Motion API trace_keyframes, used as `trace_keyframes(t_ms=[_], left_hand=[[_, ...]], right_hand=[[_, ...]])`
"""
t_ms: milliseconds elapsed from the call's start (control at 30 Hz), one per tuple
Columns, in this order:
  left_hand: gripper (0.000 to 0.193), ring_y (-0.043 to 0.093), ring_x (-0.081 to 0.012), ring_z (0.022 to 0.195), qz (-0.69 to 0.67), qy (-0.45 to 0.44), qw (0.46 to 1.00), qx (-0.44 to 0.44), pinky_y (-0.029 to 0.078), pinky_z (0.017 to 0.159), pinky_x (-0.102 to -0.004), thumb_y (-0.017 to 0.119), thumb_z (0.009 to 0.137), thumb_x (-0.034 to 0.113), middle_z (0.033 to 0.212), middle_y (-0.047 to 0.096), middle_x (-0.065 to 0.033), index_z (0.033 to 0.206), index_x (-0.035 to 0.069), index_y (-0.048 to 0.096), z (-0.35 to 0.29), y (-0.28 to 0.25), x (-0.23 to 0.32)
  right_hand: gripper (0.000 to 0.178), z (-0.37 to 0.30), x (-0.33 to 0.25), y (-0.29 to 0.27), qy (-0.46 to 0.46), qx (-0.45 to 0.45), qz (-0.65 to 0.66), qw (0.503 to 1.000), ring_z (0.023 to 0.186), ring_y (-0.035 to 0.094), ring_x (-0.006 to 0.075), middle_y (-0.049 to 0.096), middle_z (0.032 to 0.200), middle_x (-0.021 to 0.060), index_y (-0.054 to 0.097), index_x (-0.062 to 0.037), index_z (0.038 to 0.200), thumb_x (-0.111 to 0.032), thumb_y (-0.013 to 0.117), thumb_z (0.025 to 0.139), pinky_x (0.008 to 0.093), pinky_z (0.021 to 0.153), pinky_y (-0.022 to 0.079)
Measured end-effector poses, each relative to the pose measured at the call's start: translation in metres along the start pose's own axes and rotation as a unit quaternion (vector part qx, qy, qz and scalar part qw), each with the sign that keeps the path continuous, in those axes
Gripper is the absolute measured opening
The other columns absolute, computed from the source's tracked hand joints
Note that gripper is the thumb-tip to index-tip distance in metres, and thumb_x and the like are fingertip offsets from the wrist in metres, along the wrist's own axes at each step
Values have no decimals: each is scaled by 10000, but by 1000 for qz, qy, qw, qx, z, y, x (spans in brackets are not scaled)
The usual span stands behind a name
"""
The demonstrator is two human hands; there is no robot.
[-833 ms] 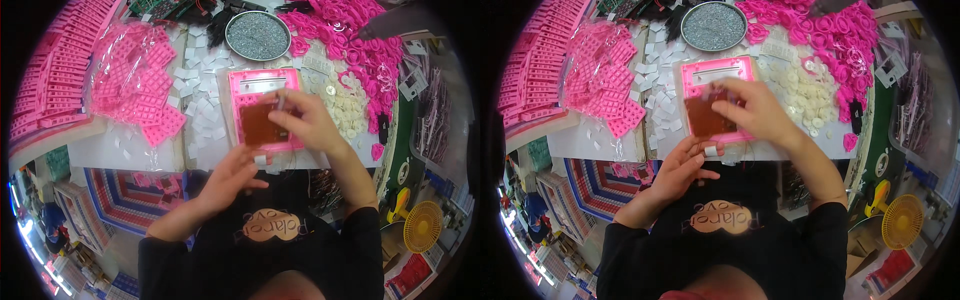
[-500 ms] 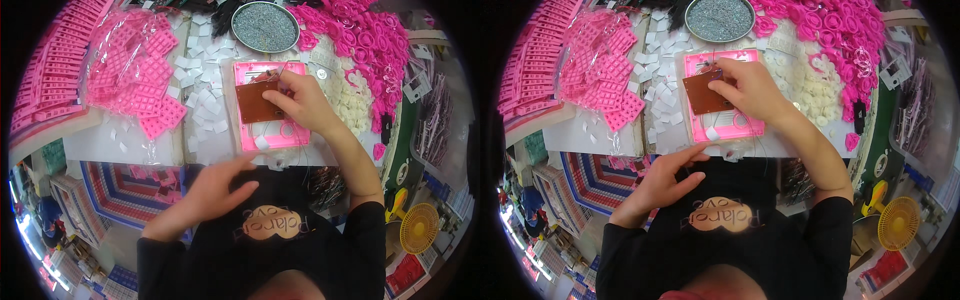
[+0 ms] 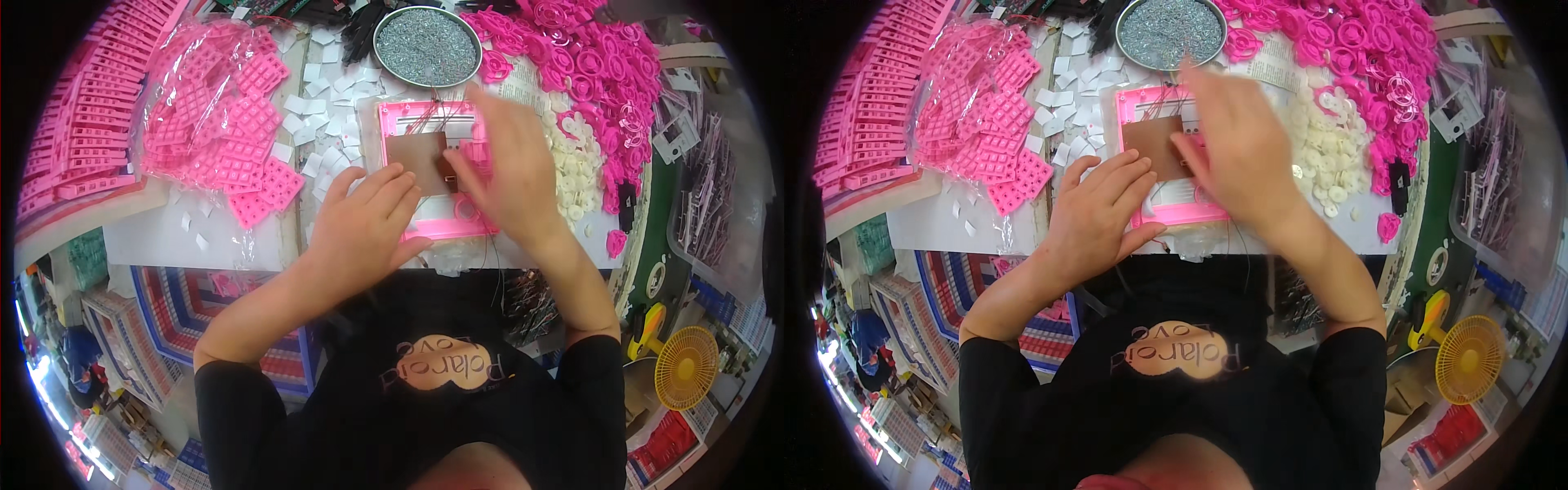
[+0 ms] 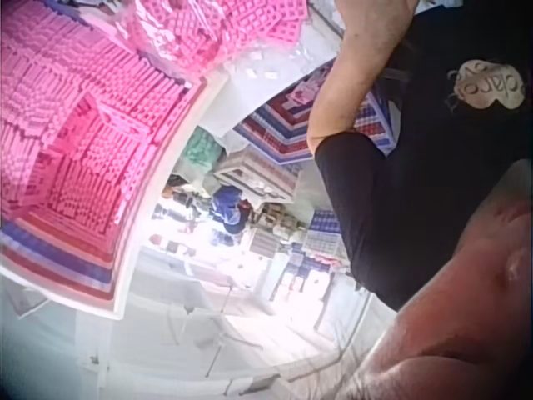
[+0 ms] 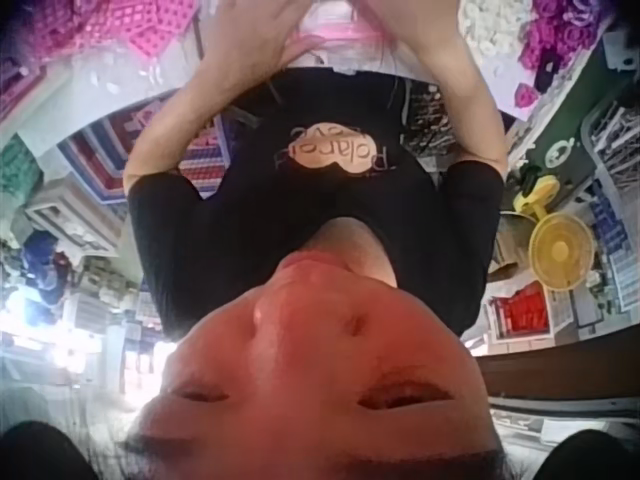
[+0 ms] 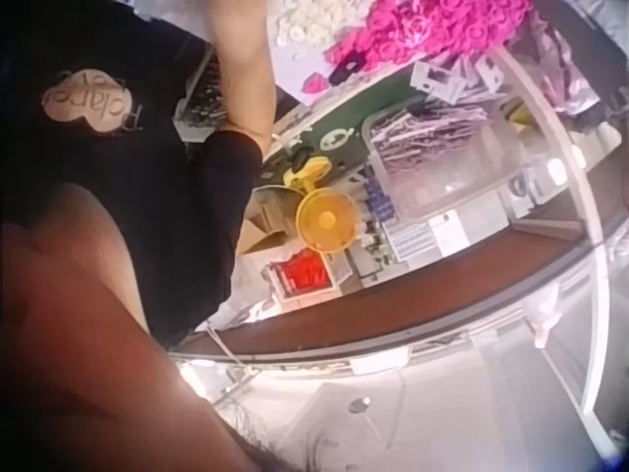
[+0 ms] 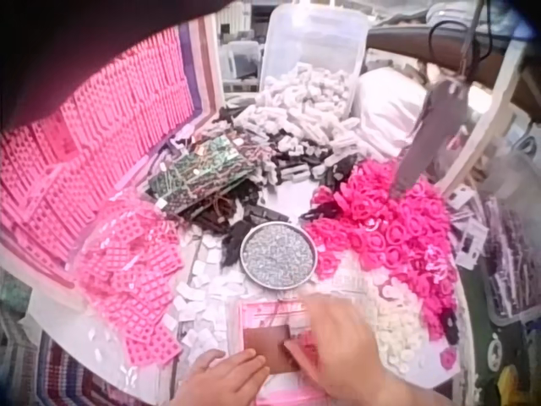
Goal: Assembling the internal components of a pink toy piggy bank using a glue gun.
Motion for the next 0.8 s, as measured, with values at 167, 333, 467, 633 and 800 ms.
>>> trace_keyframes(t_ms=[167, 333, 467, 633, 800], left_hand=[[550, 574, -251, 1267, -13, -5, 1000, 7, 401, 962, -428, 767, 818, 367, 1279, 631, -104, 1241, 42, 636, 1, 2, -2], [560, 581, -248, 1262, -7, -3, 1000, -3, 418, 902, -414, 773, 811, 359, 1295, 630, -95, 1251, 43, 632, 0, 2, -2], [579, 576, -246, 1273, 9, 11, 1000, -23, 427, 883, -409, 776, 805, 360, 1320, 624, -99, 1264, 39, 626, -3, 2, 0], [507, 598, -252, 1228, -26, 9, 999, -40, 446, 855, -403, 773, 819, 305, 1301, 636, -91, 1238, 48, 649, 7, -5, -4], [245, 681, -274, 920, -164, -85, 983, 3, 520, 742, -434, 758, 808, 295, 967, 713, -87, 974, 117, 737, 75, -28, -69]], right_hand=[[476, -38, -25, 19, -68, -159, -23, 985, 1334, 513, 325, 570, 1417, 164, 628, 25, 1272, -163, 720, 845, 474, 1094, 413], [508, -30, -31, 12, -89, -221, -91, 967, 1349, 509, 321, 561, 1433, 177, 621, 32, 1287, -215, 681, 847, 495, 1098, 399], [486, -27, -37, 8, -105, -232, -115, 960, 1321, 525, 337, 579, 1402, 212, 626, 75, 1267, -180, 593, 855, 503, 1077, 409], [494, -28, -30, 11, -115, -223, -92, 964, 1301, 539, 357, 571, 1404, 234, 616, 98, 1268, -162, 573, 851, 510, 1083, 403], [502, -27, -34, 13, -114, -235, -129, 957, 1319, 529, 342, 554, 1427, 214, 606, 82, 1281, -148, 593, 834, 507, 1098, 392]])
Point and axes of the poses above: each hand's wrist, its own z-axis towards the middle knuckle, its own y-axis out of the palm, x = y × z, the point moved 2 cm from there along z, towards the middle knuckle
